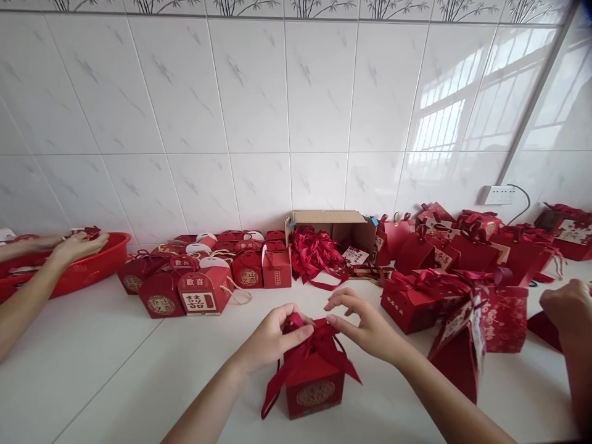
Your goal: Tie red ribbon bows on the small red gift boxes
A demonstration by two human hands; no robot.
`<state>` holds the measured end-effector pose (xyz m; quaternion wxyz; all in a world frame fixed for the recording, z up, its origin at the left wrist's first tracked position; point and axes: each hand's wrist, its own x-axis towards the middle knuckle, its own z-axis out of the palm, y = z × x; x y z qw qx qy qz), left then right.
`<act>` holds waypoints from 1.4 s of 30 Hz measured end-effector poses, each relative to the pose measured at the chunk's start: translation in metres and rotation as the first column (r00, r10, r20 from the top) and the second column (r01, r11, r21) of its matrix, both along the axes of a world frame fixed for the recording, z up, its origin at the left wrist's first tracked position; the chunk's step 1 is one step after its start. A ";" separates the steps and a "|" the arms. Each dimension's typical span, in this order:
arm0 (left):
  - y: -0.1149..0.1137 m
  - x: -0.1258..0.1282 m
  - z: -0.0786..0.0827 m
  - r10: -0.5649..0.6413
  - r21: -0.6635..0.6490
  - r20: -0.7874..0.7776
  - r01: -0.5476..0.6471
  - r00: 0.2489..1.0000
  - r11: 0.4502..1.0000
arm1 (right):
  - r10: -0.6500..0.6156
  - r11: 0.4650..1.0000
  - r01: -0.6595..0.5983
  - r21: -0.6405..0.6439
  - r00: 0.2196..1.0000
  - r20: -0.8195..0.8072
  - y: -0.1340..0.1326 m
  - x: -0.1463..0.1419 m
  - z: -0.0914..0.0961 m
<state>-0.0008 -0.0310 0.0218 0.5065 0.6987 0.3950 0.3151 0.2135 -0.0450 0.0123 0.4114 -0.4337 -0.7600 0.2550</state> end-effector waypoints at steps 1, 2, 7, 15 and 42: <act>0.000 0.000 0.002 -0.008 -0.013 0.030 0.009 1.000 1.000 | 0.001 1.000 -0.002 0.015 1.000 0.009 0.000 -0.003 0.002; 0.000 0.000 0.003 -0.007 -0.022 0.059 0.008 0.998 1.000 | 0.005 1.000 -0.006 0.020 1.000 0.027 0.001 -0.006 0.005; 0.004 0.000 0.003 0.007 -0.074 0.146 0.004 0.989 0.997 | 0.022 1.000 -0.020 -0.013 0.982 0.187 0.002 -0.027 0.011; 0.015 0.002 -0.003 -0.004 -0.180 0.265 0.053 0.964 0.982 | 0.184 0.983 -0.182 -0.027 0.953 0.242 0.007 -0.032 0.016; 0.006 -0.002 -0.010 -0.023 0.050 0.122 0.017 0.992 0.999 | 0.117 0.993 -0.118 -0.031 0.993 -0.023 -0.004 0.002 -0.021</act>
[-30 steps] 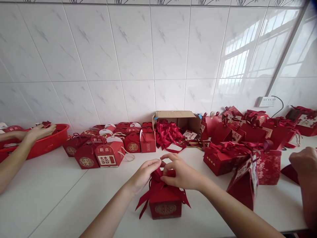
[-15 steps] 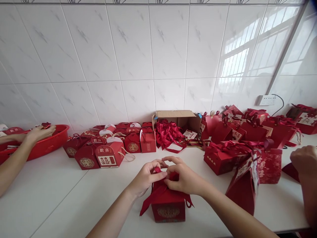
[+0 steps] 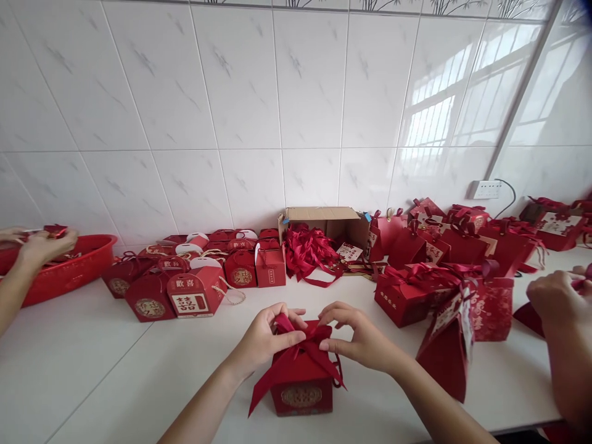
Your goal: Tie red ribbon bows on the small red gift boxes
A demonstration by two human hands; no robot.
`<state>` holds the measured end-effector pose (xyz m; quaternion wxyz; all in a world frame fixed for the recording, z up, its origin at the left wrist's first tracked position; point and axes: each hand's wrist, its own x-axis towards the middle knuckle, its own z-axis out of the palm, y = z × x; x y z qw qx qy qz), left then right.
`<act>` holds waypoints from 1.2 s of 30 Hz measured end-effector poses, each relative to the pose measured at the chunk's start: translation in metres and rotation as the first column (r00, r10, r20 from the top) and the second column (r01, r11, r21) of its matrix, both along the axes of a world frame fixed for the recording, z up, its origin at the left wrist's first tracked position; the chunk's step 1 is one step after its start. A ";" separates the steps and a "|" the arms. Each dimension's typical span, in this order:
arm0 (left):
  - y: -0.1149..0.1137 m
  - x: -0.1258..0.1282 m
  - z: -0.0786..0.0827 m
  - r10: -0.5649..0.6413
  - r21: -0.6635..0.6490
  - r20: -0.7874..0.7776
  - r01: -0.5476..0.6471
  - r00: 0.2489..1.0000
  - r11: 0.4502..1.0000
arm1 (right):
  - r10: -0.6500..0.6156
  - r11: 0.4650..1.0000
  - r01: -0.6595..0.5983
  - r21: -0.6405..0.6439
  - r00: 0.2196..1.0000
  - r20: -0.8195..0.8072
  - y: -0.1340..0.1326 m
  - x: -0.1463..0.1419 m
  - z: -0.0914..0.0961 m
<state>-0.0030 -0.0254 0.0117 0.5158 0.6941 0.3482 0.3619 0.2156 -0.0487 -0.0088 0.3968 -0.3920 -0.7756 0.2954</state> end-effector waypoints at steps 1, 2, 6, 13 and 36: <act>0.000 0.000 0.001 0.009 0.004 -0.012 -0.008 1.000 1.000 | -0.003 1.000 0.003 0.003 1.000 -0.006 0.000 0.000 0.000; -0.001 0.000 0.001 0.019 0.008 -0.031 -0.019 0.999 1.000 | -0.016 1.000 0.016 0.007 1.000 -0.022 0.001 -0.001 -0.001; -0.002 0.000 0.003 0.058 0.027 -0.100 -0.056 0.993 0.998 | -0.060 0.998 0.061 0.006 0.994 -0.096 0.002 -0.005 -0.002; 0.005 0.004 -0.004 0.063 -0.004 -0.013 -0.063 0.998 0.998 | -0.038 0.999 0.040 0.017 0.993 -0.108 0.000 -0.004 -0.001; 0.007 0.002 -0.026 0.179 -0.015 0.212 -0.180 0.961 0.984 | -0.152 0.966 0.041 -0.256 0.889 -0.431 -0.015 -0.010 -0.050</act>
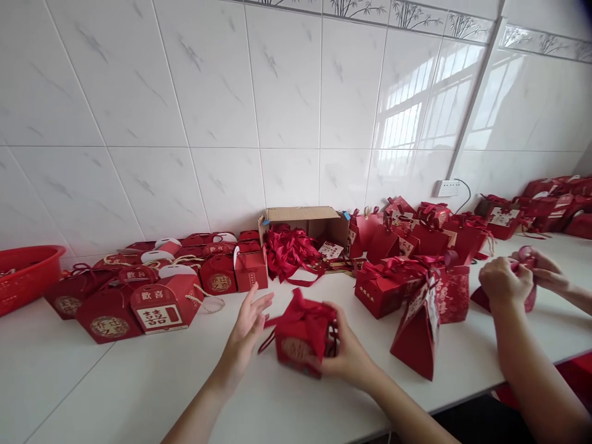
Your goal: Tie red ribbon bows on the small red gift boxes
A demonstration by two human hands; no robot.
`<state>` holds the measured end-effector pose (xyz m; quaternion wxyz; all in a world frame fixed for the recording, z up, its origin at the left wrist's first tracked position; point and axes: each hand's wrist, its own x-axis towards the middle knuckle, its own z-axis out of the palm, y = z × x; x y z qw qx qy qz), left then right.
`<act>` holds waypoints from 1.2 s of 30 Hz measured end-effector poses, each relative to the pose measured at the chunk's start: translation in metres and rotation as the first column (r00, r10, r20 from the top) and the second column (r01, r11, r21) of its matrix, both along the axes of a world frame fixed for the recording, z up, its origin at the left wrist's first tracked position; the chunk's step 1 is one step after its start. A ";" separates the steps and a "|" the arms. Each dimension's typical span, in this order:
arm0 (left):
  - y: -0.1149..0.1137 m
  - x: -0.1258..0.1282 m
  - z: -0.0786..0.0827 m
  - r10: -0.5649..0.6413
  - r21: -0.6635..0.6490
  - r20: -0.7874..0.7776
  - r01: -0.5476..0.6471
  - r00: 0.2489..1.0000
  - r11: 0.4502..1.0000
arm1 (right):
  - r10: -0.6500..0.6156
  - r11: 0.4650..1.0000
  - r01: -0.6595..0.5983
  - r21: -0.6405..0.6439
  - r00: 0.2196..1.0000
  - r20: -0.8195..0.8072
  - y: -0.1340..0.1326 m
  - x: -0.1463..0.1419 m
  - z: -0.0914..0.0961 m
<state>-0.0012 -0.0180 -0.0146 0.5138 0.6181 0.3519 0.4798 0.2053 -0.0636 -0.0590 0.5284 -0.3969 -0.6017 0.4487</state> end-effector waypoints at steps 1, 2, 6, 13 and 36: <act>0.000 -0.001 -0.001 0.000 -0.025 -0.014 -0.001 1.000 1.000 | -0.124 0.992 0.123 0.015 0.990 0.065 0.004 0.008 0.001; 0.000 -0.001 -0.002 -0.006 -0.049 -0.037 0.004 0.999 0.999 | -0.253 0.967 0.251 0.038 0.955 0.151 0.008 0.017 0.002; -0.004 0.000 -0.003 -0.023 -0.088 -0.132 0.012 0.991 0.996 | -0.628 0.760 0.616 0.207 0.614 0.478 0.024 0.051 0.003; -0.008 0.002 -0.003 -0.021 -0.093 -0.158 0.006 0.987 0.996 | -0.806 0.518 0.703 0.488 0.212 0.552 0.031 0.060 -0.001; -0.007 0.009 -0.016 0.000 0.005 -0.155 0.000 0.988 1.000 | -0.657 0.716 0.697 -0.038 0.691 0.300 0.087 0.039 -0.020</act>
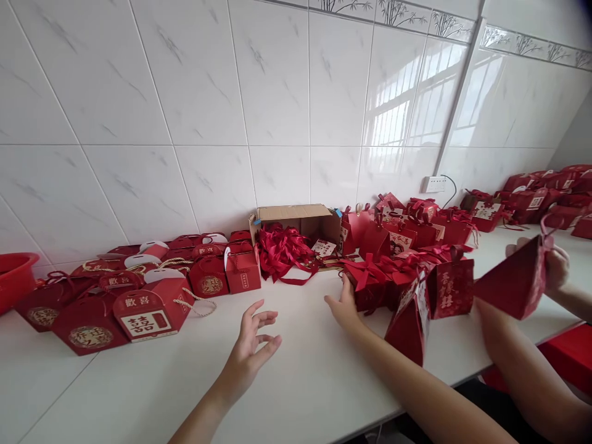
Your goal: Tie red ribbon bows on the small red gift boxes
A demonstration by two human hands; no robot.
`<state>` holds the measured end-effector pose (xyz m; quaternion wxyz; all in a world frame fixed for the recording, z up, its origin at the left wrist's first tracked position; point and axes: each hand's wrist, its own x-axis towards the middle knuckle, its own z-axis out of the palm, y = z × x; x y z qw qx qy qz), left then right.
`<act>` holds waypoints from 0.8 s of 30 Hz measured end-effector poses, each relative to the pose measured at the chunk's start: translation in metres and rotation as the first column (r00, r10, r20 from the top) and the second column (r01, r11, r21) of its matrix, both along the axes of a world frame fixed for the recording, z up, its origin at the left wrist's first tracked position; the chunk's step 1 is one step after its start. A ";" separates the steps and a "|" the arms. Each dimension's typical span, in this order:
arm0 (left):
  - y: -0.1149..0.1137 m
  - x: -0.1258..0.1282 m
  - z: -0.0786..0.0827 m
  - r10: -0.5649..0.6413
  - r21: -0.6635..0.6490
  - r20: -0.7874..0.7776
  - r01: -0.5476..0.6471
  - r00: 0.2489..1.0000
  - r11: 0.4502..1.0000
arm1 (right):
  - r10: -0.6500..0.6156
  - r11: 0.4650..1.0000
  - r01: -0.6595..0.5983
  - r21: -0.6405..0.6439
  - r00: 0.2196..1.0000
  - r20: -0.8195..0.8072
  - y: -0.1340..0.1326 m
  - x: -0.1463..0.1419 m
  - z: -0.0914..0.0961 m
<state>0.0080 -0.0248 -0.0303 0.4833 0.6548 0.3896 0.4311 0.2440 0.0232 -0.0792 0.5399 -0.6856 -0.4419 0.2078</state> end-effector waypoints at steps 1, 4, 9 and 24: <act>0.000 -0.001 -0.001 -0.004 0.001 -0.007 0.004 1.000 1.000 | -0.011 1.000 0.011 -0.008 1.000 -0.017 0.002 0.004 0.000; 0.002 -0.003 -0.002 -0.046 -0.002 -0.045 0.046 0.998 0.999 | -0.016 1.000 0.015 -0.014 0.998 -0.059 0.002 0.010 0.002; 0.002 -0.003 -0.003 -0.025 0.011 -0.060 0.026 0.998 1.000 | 0.164 0.983 -0.162 0.084 0.986 -0.025 -0.047 -0.003 0.020; 0.010 -0.006 -0.006 0.142 0.065 -0.260 -0.129 0.955 0.989 | 0.061 0.974 -0.089 0.210 0.989 0.134 -0.158 0.036 -0.032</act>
